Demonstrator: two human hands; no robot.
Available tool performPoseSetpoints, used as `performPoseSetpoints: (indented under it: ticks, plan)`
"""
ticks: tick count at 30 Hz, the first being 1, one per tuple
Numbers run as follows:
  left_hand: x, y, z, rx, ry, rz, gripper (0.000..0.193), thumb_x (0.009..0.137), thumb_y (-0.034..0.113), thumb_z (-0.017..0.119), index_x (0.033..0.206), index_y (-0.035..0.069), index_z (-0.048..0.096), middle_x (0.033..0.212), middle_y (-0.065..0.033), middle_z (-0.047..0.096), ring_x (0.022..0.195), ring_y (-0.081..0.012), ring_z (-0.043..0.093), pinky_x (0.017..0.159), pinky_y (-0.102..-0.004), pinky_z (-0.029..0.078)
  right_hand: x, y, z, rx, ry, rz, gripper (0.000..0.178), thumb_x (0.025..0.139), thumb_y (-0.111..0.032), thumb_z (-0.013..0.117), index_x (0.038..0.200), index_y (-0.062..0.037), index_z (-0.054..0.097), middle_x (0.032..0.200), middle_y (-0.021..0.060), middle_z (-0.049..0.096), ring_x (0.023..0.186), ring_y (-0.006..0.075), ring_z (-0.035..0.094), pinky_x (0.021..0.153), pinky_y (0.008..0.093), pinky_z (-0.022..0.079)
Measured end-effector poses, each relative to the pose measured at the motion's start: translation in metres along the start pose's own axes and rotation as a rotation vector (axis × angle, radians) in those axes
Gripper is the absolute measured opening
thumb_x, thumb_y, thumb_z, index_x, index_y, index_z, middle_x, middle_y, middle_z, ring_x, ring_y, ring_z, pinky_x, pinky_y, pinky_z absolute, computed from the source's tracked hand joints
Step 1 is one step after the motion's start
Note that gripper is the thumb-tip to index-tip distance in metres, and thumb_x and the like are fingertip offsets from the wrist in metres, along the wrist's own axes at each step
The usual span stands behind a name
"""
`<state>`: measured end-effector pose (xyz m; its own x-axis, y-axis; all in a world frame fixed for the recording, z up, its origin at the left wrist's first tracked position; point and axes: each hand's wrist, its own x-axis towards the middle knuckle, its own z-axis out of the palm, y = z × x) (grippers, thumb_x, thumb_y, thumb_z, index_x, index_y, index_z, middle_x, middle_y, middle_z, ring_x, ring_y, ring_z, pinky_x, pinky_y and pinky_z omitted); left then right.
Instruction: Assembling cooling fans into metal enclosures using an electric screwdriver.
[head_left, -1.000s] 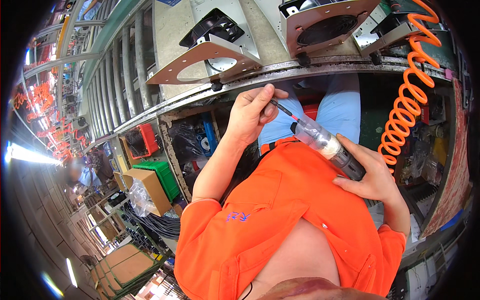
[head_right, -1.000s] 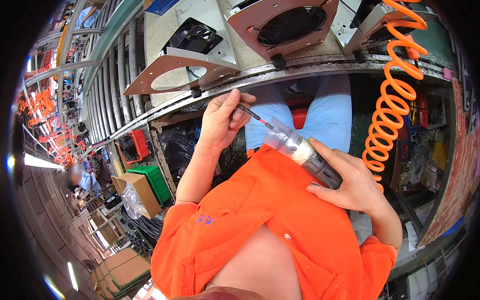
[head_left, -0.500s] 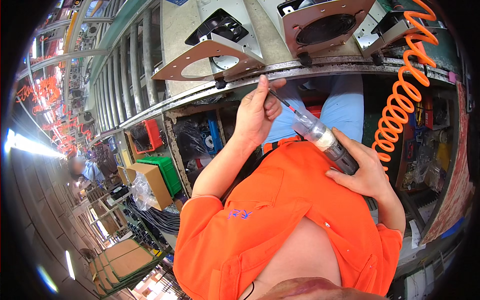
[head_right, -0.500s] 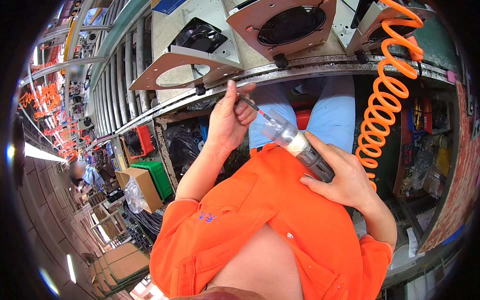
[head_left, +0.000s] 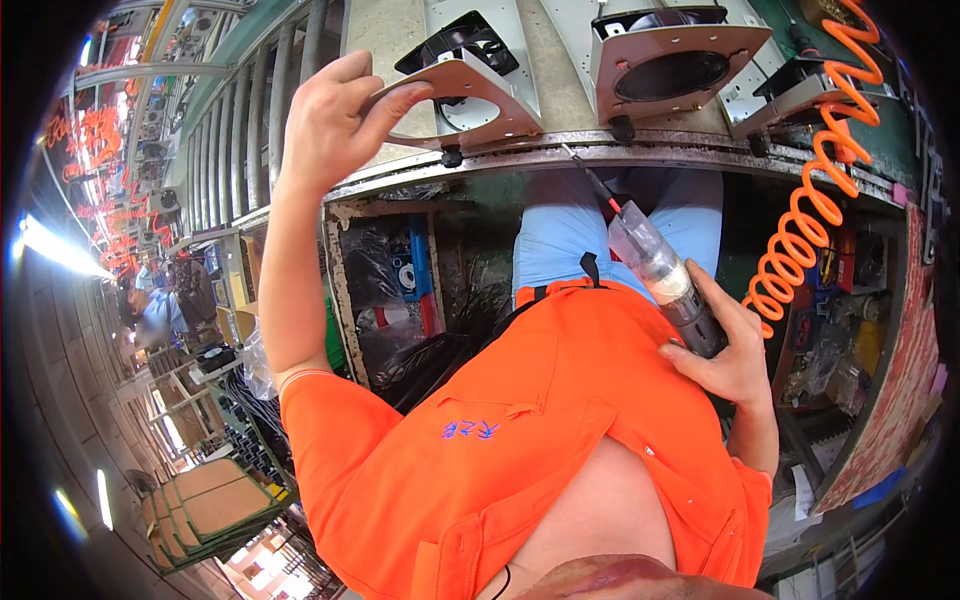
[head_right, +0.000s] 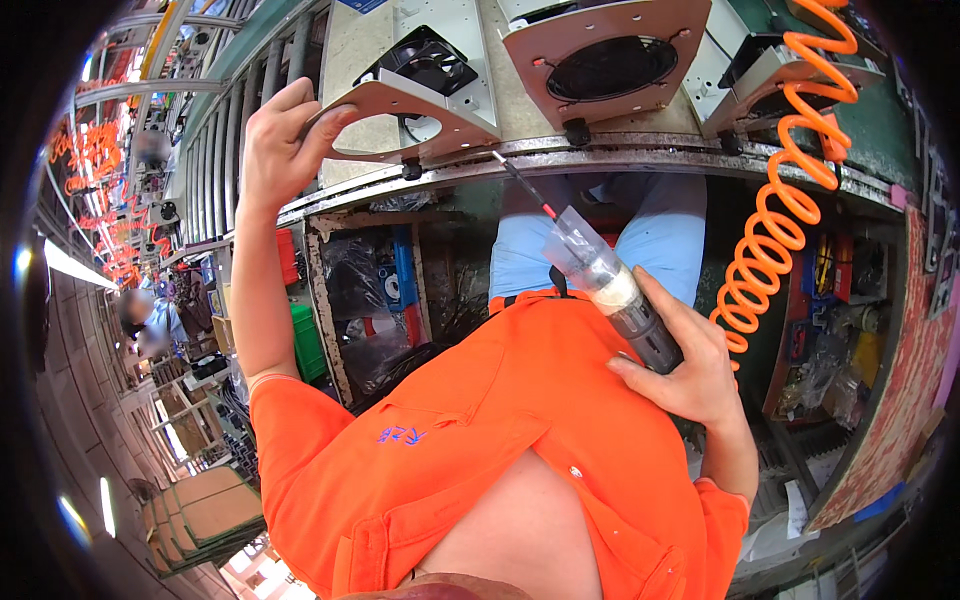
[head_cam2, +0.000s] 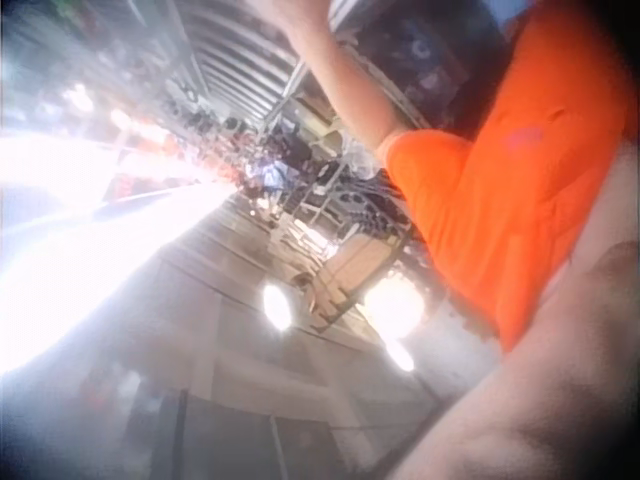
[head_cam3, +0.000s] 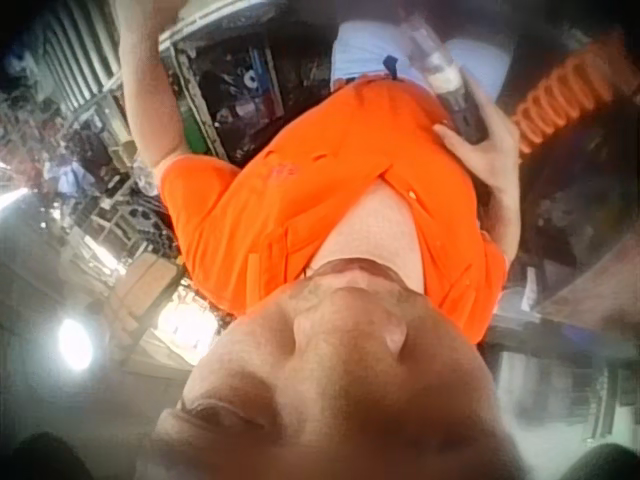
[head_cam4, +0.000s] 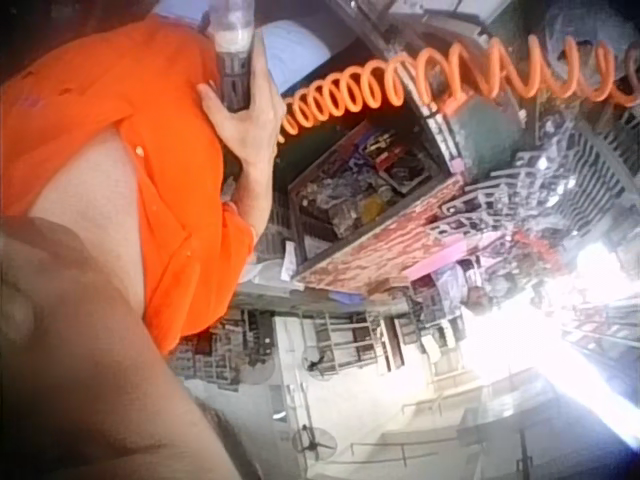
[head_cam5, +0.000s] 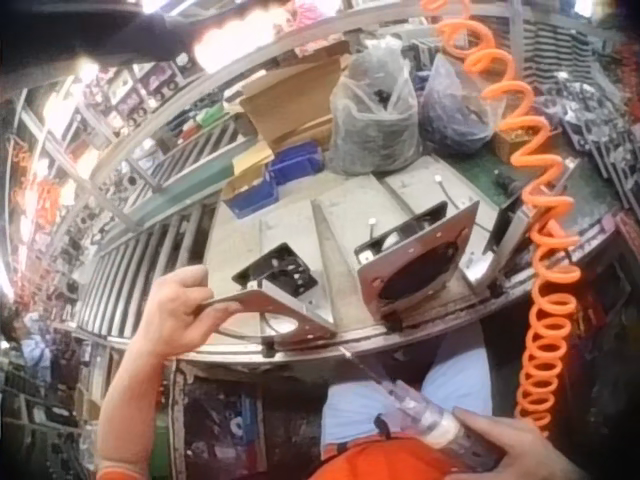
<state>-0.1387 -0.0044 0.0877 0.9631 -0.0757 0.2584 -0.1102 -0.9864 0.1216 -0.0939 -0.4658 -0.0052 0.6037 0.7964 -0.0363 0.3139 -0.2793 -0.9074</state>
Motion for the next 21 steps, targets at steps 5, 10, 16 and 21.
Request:
performPoseSetpoints:
  ticks: [5,10,16,21]
  plan:
    - [0.000,0.010,0.017,0.145,0.206,-0.049,0.056,0.090,0.045,0.076,0.057,0.002,0.060,0.061,-0.0088,0.044,0.052,-0.0285,0.051,0.049,-0.0395,0.039,-0.007,0.010,0.000,0.040,0.042,0.060,0.091,0.069,-0.017,0.087,0.147,0.0082,0.049,0.127,0.0209,0.068,0.114,0.0224,0.069,0.096,0.0319,0.051]
    - [0.009,-0.015,0.017,0.229,0.226,-0.014,0.029,0.093,0.038,0.074,0.088,0.010,0.081,0.067,-0.0093,0.053,0.056,-0.0296,0.056,0.053,-0.0390,0.043,-0.003,0.008,-0.003,0.044,0.064,0.136,0.087,0.068,-0.015,0.089,0.144,0.0062,0.053,0.125,0.0203,0.070,0.109,0.0234,0.071,0.095,0.0328,0.052]
    - [0.006,0.003,0.014,0.134,0.346,-0.088,0.054,0.093,0.045,0.072,0.056,0.006,0.064,0.062,-0.0097,0.055,0.057,-0.0296,0.060,0.054,-0.0422,0.048,0.001,0.010,-0.003,0.192,0.026,0.151,0.091,0.070,-0.011,0.087,0.149,0.0083,0.046,0.126,0.0160,0.068,0.106,0.0160,0.065,0.090,0.0293,0.052]
    - [-0.043,-0.026,-0.022,-0.280,0.508,-0.439,0.044,0.096,0.043,0.069,0.091,0.000,0.073,0.080,-0.0186,0.069,0.067,-0.0294,0.065,0.065,-0.0376,0.052,0.021,-0.005,0.001,0.283,-0.035,0.200,0.094,0.070,-0.010,0.088,0.151,0.0089,0.043,0.120,0.0154,0.067,0.095,0.0149,0.064,0.078,0.0261,0.052]
